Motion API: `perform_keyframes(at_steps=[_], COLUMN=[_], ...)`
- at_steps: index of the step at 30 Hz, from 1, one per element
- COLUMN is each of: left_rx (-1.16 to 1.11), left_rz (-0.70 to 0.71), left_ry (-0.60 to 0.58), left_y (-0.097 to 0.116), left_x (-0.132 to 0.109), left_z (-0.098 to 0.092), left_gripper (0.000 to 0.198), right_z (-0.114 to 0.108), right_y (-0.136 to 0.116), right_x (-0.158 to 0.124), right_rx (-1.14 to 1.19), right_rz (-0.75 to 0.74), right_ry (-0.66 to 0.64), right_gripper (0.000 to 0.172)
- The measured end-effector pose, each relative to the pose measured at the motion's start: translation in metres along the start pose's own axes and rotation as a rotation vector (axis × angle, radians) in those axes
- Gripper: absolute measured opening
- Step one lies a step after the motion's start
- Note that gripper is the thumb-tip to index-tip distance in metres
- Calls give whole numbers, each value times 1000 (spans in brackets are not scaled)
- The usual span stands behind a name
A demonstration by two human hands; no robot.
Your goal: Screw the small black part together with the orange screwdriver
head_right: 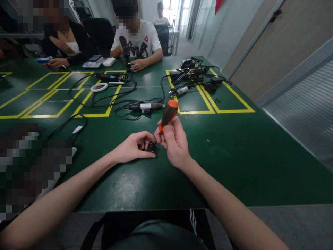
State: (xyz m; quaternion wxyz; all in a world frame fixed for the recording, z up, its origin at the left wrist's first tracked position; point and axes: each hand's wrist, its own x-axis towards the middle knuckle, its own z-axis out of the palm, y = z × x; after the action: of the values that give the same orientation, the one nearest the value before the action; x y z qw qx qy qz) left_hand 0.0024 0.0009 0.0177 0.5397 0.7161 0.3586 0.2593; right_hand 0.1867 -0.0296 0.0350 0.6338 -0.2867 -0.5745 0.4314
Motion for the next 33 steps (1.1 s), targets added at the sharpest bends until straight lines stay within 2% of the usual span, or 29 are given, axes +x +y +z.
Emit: perform_keyframes(at_steps=[6, 10, 16, 19, 23, 33], left_rx=[53, 20, -53, 2, 66, 155], left_rz=[67, 103, 54, 68, 99, 191], left_ry=[7, 19, 51, 26, 4, -38], left_y=[-6, -9, -8, -8, -8, -3], left_x=[1, 1, 3, 3, 3, 3], left_z=[-7, -5, -4, -5, -5, -5], left_gripper=[37, 37, 39, 33, 29, 19], right_z=[-1, -1, -2, -2, -3, -1], right_y=[-3, -1, 2, -1, -6, -2], right_x=[-1, 0, 0, 0, 0, 4], right_rx=[-5, -17, -25, -47, -119, 117], right_rz=[27, -32, -67, -42, 26, 98], right_ry=[-13, -34, -41, -24, -30, -111], right_gripper=[33, 29, 28, 27, 37, 33])
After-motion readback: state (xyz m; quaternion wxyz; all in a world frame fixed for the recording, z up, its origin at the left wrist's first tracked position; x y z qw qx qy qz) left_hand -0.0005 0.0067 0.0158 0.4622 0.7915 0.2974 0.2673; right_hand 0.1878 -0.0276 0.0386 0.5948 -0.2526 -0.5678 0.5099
